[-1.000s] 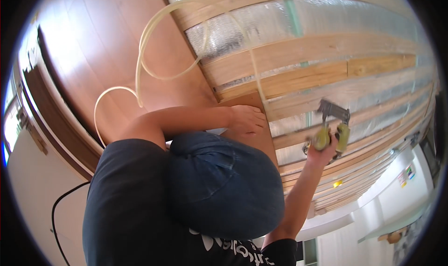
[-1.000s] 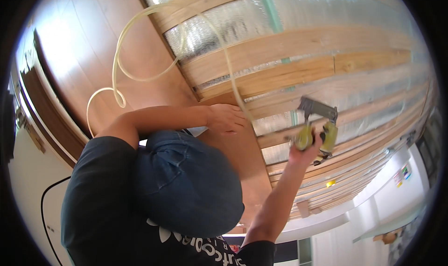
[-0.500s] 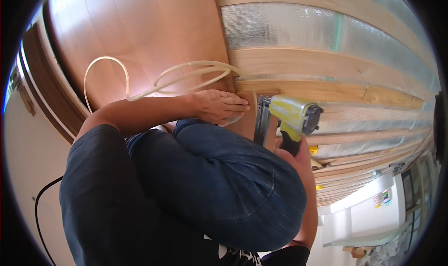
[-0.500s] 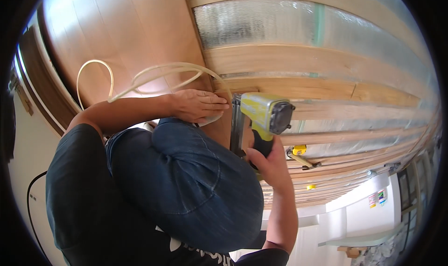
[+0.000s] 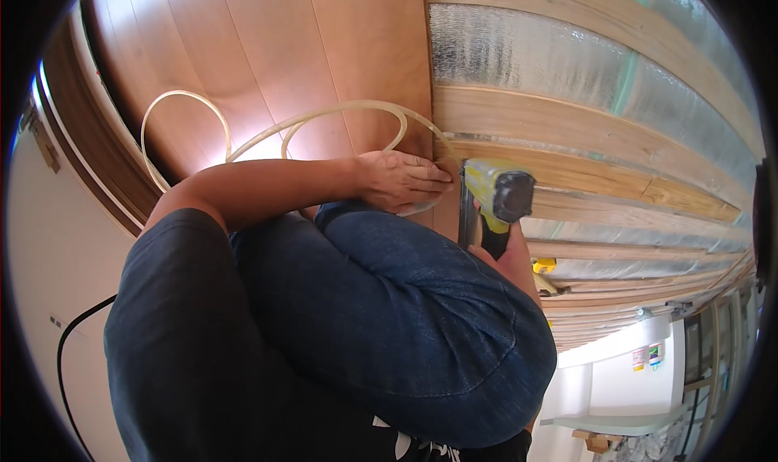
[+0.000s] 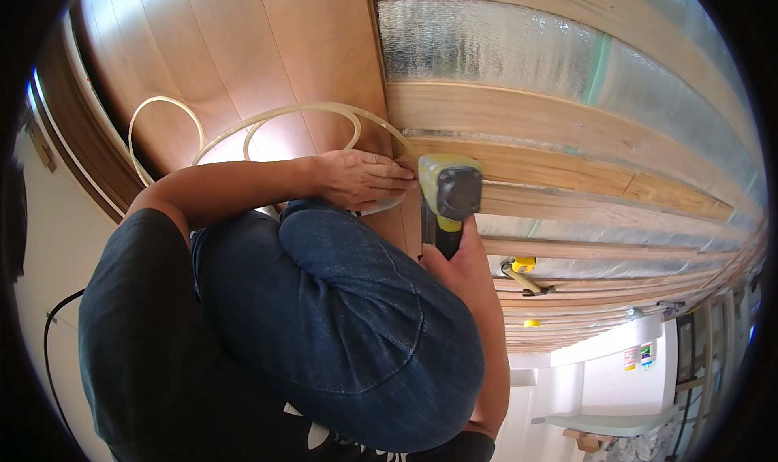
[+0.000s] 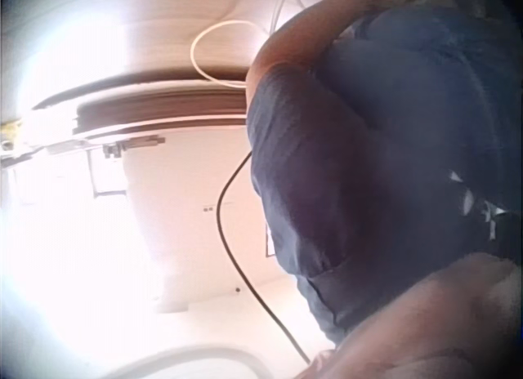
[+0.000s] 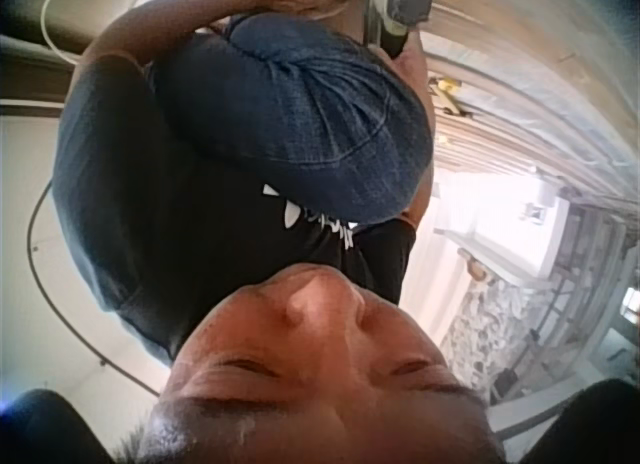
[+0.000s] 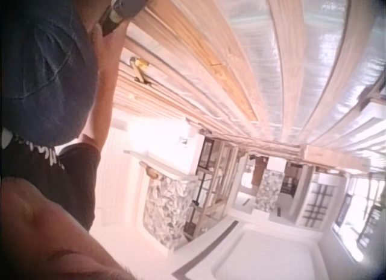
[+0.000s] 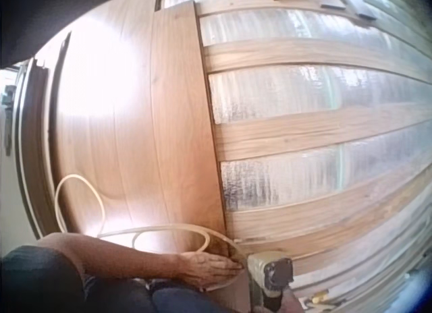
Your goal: The person installs wood floorboards onto a subfloor by applying glue to the edges, positioning them, and securing them with a hammer and a pneumatic nail gun.
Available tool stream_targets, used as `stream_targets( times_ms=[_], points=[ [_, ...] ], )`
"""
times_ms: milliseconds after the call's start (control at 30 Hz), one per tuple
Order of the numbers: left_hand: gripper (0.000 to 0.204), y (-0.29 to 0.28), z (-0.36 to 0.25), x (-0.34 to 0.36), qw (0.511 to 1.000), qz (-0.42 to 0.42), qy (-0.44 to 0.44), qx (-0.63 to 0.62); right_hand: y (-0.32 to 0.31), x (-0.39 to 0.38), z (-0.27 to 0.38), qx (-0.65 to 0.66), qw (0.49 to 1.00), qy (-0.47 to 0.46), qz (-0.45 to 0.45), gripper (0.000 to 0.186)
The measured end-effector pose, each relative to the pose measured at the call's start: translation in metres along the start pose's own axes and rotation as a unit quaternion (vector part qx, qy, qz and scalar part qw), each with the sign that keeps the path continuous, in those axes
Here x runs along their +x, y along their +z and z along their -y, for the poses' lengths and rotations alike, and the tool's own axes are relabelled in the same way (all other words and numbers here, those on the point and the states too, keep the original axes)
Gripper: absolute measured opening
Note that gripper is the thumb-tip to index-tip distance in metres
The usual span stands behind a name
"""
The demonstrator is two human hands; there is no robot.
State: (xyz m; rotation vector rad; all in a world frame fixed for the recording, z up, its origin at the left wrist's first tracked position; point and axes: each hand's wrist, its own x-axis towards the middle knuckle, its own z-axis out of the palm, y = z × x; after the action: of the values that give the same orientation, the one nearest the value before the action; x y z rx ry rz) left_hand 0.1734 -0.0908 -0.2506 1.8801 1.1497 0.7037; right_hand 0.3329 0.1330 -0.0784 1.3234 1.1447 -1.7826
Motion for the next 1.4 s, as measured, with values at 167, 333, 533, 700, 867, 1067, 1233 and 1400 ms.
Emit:
stream_targets(
  times_ms=[167,333,533,700,867,1067,1233,1400],
  points=[
    [0.051,-0.002,-0.010,0.006,0.997,0.059,-0.029,0.034,0.017,0.006,0.031,-0.241,0.970,0.004,-0.024,0.072],
    [0.056,-0.002,-0.023,0.005,0.993,0.061,-0.072,0.071,-0.001,0.018,0.009,-0.258,0.964,-0.068,-0.015,0.071],
    [0.057,-0.007,-0.020,0.008,0.990,0.090,-0.054,0.098,-0.020,0.001,0.045,-0.131,0.990,0.058,-0.018,0.063],
    [0.058,-0.009,-0.019,0.007,0.988,0.101,-0.041,0.106,-0.022,0.001,0.042,-0.090,0.994,0.061,-0.003,0.057],
    [0.058,-0.010,-0.022,0.008,0.988,0.101,-0.051,0.107,-0.039,-0.001,0.037,-0.085,0.996,0.040,-0.003,0.055],
    [0.057,-0.011,-0.022,0.010,0.985,0.105,-0.046,0.128,-0.034,-0.007,0.029,-0.089,0.995,0.021,-0.028,0.055],
    [0.054,-0.014,-0.023,0.008,0.988,0.088,-0.048,0.121,-0.035,-0.051,-0.005,0.070,0.981,-0.032,-0.177,0.056],
    [0.047,-0.070,-0.021,0.068,0.989,0.123,0.009,0.085,-0.026,-0.063,-0.049,0.477,0.855,-0.097,-0.176,0.072]
  ],
)
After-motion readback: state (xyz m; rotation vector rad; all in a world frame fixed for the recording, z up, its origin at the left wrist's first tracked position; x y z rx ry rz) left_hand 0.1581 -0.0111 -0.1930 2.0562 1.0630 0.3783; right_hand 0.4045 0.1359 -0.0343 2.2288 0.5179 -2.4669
